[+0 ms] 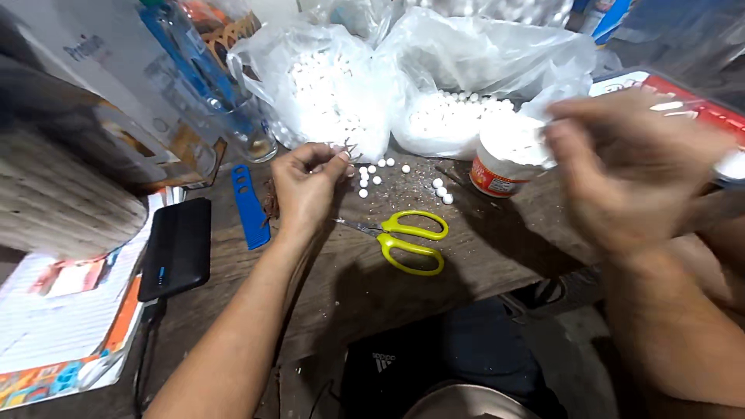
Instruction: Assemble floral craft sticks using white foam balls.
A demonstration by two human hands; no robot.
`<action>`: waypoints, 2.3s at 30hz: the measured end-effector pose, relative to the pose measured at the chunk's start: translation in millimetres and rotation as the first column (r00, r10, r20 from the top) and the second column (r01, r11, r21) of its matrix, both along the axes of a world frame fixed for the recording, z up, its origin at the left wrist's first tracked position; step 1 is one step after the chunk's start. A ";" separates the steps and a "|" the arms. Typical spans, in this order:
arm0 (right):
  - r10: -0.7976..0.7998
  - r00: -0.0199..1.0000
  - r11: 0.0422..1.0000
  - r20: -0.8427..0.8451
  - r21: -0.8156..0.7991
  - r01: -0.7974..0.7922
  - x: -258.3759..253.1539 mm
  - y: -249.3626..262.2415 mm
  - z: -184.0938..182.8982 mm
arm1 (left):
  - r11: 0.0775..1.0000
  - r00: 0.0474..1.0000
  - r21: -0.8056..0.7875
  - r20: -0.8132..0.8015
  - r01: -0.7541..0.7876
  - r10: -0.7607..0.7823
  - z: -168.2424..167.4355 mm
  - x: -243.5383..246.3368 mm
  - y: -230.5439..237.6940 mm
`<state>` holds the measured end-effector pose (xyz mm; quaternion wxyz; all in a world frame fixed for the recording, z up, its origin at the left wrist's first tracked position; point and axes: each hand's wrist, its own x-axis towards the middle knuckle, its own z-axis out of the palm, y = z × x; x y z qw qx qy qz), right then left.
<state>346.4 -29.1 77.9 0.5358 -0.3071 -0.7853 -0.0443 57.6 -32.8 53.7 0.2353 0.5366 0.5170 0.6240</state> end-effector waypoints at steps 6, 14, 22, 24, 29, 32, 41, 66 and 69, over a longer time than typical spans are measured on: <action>0.183 0.875 0.878 0.449 -0.475 0.060 -97.4 65.3 -4.6 | 0.995 0.973 -0.091 0.231 0.034 -0.013 -9.8 -1.1 3.3; 0.186 0.830 0.804 0.526 -0.567 0.179 -121.0 96.4 -20.9 | 0.992 0.975 -0.065 0.204 0.104 -0.089 -12.7 2.7 -0.2; 0.344 0.798 0.419 -0.496 -0.679 -0.603 -99.2 68.0 -7.6 | 0.988 0.984 0.106 -0.154 0.109 -0.092 -18.9 6.4 -7.7; 0.301 0.758 0.313 -0.579 -0.690 -0.652 -99.7 66.0 -8.2 | 0.982 0.958 0.153 -0.282 0.109 -0.062 -21.3 5.3 -12.0; 0.281 0.736 0.191 -0.616 -0.715 -0.672 -100.6 67.2 -7.5 | 0.971 0.937 0.224 -0.350 0.081 0.002 -21.7 8.4 -12.1; 0.300 0.722 0.167 -0.624 -0.710 -0.684 -100.0 68.3 -8.4 | 0.967 0.926 0.243 -0.377 0.073 0.025 -21.8 8.3 -12.1; 0.292 0.642 0.051 -0.709 -0.658 -0.751 -96.9 74.8 -12.0 | 0.966 0.913 0.249 -0.406 0.062 0.046 -21.9 7.4 -11.8; 0.312 0.644 0.164 -0.699 -0.628 -0.761 -96.6 72.7 -14.5 | 0.962 0.915 0.268 -0.398 0.047 0.066 -23.6 9.2 -10.5; 0.316 0.641 0.193 -0.699 -0.614 -0.765 -97.3 72.8 -15.7 | 0.963 0.916 0.263 -0.396 0.052 0.058 -23.4 8.8 -10.8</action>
